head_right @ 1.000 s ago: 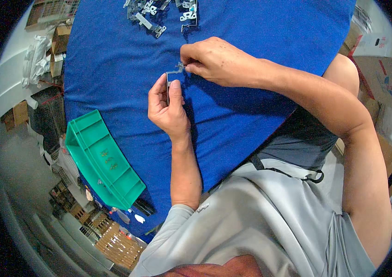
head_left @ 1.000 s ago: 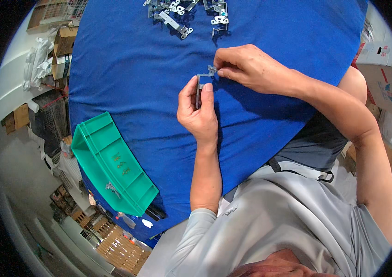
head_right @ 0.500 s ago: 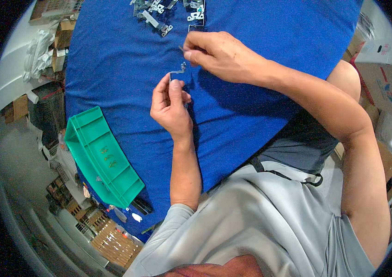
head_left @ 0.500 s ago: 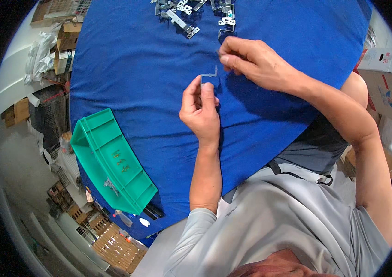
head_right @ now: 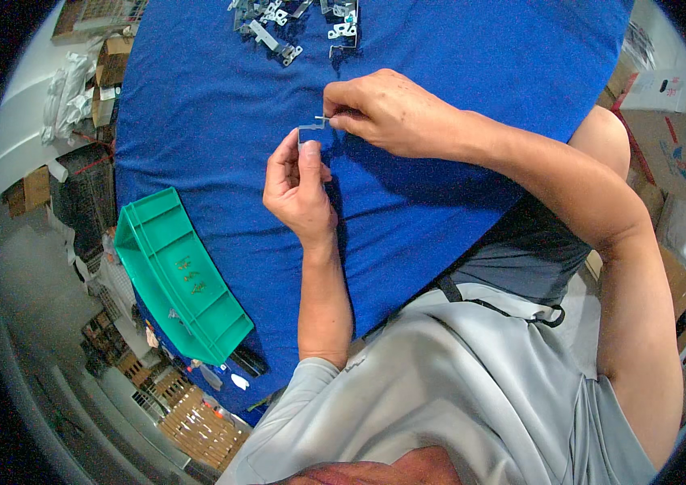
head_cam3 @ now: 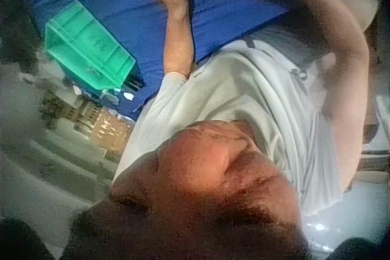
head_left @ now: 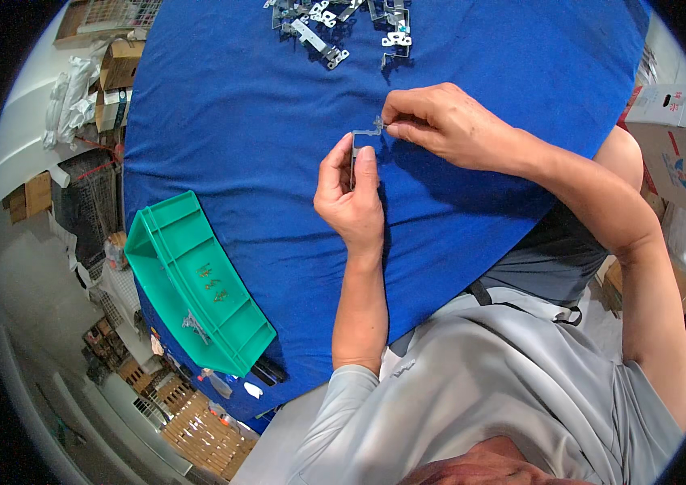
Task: The person picks up a metal bracket and a small component from the table, fits them together by hand, and places the assembly onto a pile. They then reach into a green bin to retrieve another bracket and repeat the process of joining it with a small component.
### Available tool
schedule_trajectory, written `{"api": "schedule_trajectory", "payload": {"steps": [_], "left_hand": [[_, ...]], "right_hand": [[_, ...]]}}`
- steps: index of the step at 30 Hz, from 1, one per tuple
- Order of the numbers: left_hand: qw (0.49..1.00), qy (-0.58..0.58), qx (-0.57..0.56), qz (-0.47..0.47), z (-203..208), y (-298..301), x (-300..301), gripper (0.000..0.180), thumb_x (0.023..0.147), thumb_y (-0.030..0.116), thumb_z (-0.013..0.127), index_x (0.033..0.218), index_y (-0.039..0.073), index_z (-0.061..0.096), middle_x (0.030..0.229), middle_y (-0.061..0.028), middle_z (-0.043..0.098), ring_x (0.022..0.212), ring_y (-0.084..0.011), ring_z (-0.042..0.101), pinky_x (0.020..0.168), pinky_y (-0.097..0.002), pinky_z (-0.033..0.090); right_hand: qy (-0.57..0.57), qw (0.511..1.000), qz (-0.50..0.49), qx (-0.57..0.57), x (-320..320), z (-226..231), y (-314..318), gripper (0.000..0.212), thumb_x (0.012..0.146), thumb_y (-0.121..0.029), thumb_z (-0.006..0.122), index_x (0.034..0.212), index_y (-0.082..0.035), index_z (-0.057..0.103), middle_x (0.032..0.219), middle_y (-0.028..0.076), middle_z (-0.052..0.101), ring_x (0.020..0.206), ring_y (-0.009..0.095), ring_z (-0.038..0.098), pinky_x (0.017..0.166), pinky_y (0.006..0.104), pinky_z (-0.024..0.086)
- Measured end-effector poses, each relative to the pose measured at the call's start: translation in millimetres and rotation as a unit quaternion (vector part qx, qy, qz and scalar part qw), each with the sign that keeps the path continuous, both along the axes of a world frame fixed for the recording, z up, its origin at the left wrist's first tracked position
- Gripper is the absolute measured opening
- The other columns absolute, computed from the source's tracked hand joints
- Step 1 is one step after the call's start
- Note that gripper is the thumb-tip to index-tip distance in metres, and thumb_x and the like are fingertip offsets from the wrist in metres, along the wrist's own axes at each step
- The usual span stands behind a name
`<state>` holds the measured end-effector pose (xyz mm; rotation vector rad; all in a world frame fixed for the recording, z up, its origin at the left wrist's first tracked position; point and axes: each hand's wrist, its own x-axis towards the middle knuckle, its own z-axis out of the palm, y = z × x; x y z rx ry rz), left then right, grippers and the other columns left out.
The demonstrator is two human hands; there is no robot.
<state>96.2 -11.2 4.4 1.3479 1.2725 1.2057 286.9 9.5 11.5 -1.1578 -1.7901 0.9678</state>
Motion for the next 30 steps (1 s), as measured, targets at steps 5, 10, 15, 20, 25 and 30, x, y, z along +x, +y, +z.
{"api": "schedule_trajectory", "payload": {"steps": [5, 10, 15, 20, 25, 30], "left_hand": [[0.995, 0.082, 0.063, 0.007, -6, 0, -2, 0.028, 0.089, 0.001, 0.070, 0.116, -0.006, 0.063, 0.100, -0.0077, 0.069, 0.086, -0.0099, 0.064, 0.078, -0.0243, 0.053], [0.990, 0.124, 0.069, -0.024, -5, 0, -3, 0.030, 0.087, 0.000, 0.072, 0.115, -0.005, 0.064, 0.102, -0.0074, 0.069, 0.089, -0.0103, 0.063, 0.081, -0.0253, 0.052], [0.983, 0.152, 0.094, -0.047, 0, -1, 0, 0.028, 0.088, 0.000, 0.071, 0.114, -0.006, 0.065, 0.101, -0.0070, 0.069, 0.089, -0.0096, 0.063, 0.080, -0.0241, 0.052], [0.998, 0.050, 0.021, 0.015, -5, 0, -2, 0.024, 0.093, 0.006, 0.066, 0.114, -0.005, 0.064, 0.094, -0.0094, 0.070, 0.074, -0.0080, 0.062, 0.066, -0.0219, 0.052], [1.000, -0.002, 0.000, 0.029, -1, 2, 0, 0.024, 0.096, 0.012, 0.064, 0.114, -0.004, 0.063, 0.087, -0.0099, 0.070, 0.059, -0.0064, 0.058, 0.051, -0.0207, 0.048], [1.000, 0.011, 0.009, 0.023, -1, 2, 0, 0.024, 0.096, 0.013, 0.064, 0.113, -0.004, 0.064, 0.087, -0.0095, 0.071, 0.059, -0.0059, 0.058, 0.052, -0.0201, 0.048]], "right_hand": [[0.006, 0.999, -0.008, -0.051, -2, 1, -1, 0.015, 0.092, -0.012, 0.063, 0.099, 0.000, 0.057, 0.076, 0.014, 0.064, 0.069, 0.025, 0.063, 0.062, 0.0378, 0.049], [0.017, 0.999, -0.016, -0.031, -3, 2, -1, 0.017, 0.089, -0.014, 0.064, 0.099, -0.001, 0.060, 0.083, 0.018, 0.066, 0.075, 0.037, 0.065, 0.067, 0.0440, 0.050], [0.020, 0.995, -0.055, 0.082, -6, -7, 3, 0.017, 0.091, -0.016, 0.063, 0.098, -0.001, 0.060, 0.077, 0.016, 0.063, 0.071, 0.035, 0.063, 0.066, 0.0431, 0.049], [0.062, 0.992, -0.037, -0.106, 2, 6, 2, 0.016, 0.099, -0.014, 0.055, 0.099, 0.001, 0.059, 0.078, 0.005, 0.063, 0.070, 0.010, 0.057, 0.062, 0.0289, 0.047], [0.091, 0.983, 0.031, -0.157, -3, 8, 0, 0.020, 0.099, -0.015, 0.055, 0.101, 0.004, 0.062, 0.078, 0.007, 0.065, 0.067, 0.012, 0.060, 0.061, 0.0292, 0.050], [0.060, 0.987, 0.038, -0.147, -2, 10, 1, 0.019, 0.098, -0.015, 0.056, 0.099, 0.003, 0.062, 0.075, 0.008, 0.064, 0.067, 0.014, 0.061, 0.061, 0.0301, 0.050]]}}
